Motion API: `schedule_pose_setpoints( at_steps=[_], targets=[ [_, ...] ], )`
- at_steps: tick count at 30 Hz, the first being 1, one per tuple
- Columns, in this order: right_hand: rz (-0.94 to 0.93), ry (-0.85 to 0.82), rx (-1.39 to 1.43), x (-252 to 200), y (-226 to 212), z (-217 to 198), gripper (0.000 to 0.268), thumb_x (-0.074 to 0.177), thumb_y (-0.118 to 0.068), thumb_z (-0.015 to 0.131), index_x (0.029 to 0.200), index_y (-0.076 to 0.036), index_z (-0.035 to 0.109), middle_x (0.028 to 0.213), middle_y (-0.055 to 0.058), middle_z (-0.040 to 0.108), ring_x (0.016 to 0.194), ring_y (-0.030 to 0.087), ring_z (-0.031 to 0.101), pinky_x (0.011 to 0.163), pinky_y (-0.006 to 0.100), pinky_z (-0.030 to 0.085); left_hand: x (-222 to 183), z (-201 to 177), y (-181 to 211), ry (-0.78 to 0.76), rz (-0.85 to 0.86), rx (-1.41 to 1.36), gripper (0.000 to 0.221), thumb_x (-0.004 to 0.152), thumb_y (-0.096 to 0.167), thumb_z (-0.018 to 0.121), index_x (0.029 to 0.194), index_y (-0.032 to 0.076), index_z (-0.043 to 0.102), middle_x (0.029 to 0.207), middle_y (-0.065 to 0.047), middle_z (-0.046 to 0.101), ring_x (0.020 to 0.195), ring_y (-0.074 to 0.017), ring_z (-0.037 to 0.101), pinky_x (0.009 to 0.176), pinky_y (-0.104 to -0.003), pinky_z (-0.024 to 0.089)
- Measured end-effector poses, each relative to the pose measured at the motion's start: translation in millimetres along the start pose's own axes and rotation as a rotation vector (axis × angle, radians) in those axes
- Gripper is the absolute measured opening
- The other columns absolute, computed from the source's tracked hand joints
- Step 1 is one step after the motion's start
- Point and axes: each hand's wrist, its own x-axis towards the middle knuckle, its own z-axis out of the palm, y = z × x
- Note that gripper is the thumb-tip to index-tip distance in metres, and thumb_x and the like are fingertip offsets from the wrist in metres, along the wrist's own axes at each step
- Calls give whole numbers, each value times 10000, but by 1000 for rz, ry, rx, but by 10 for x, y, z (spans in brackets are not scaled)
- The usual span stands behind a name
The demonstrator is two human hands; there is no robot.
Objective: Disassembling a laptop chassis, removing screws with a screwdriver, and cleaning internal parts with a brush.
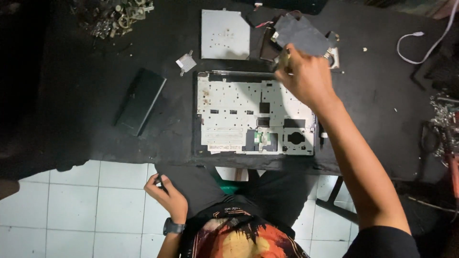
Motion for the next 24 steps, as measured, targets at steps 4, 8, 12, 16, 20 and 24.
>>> schedule_pose_setpoints(
  at_steps=[4,8,12,16,20,24],
  targets=[
    [63,35,57,-138,93,-185,114,1053,-164,623,1013,-71,570,617,78,496,469,235,412,457,386,330,-17,-18,-32,-7,-39,8,252,1116,214,456,1211,-14,503,1170,-156,469,1066,-307,459,975,-428,379],
    [67,89,-71,-311,318,-307,106,966,-48,615,1028,-89,540,725,72,589,527,255,503,483,416,386,-13,-7,11,-11,-19,23,226,1125,170,445,1208,-31,506,1165,-175,463,1044,-322,456,961,-436,389],
    [179,-78,336,-476,345,-368,123,1100,-133,573,993,-81,605,646,-16,495,504,120,390,511,312,329,-16,-2,-9,-20,16,25,188,1120,125,448,1200,-40,493,1160,-170,465,1034,-314,451,952,-425,389],
    [137,34,-16,-687,479,-420,51,1046,-135,615,1016,-108,584,767,48,586,569,183,523,518,379,447,-23,3,-22,-29,-6,40,221,1132,158,438,1215,-43,476,1183,-200,454,1061,-353,450,966,-464,380],
    [230,22,94,-939,506,-382,31,968,-82,549,938,-85,540,730,97,558,546,262,469,556,409,371,-35,7,-9,-31,-45,42,241,1139,183,426,1229,-37,465,1193,-183,435,1066,-340,442,953,-457,375],
    [275,45,102,-1185,497,-322,76,1040,-47,570,965,-52,564,725,88,526,547,227,491,535,405,401,-30,24,53,-39,-48,22,258,1138,190,416,1230,-48,458,1188,-183,432,1079,-341,450,971,-453,376]
  ],
)
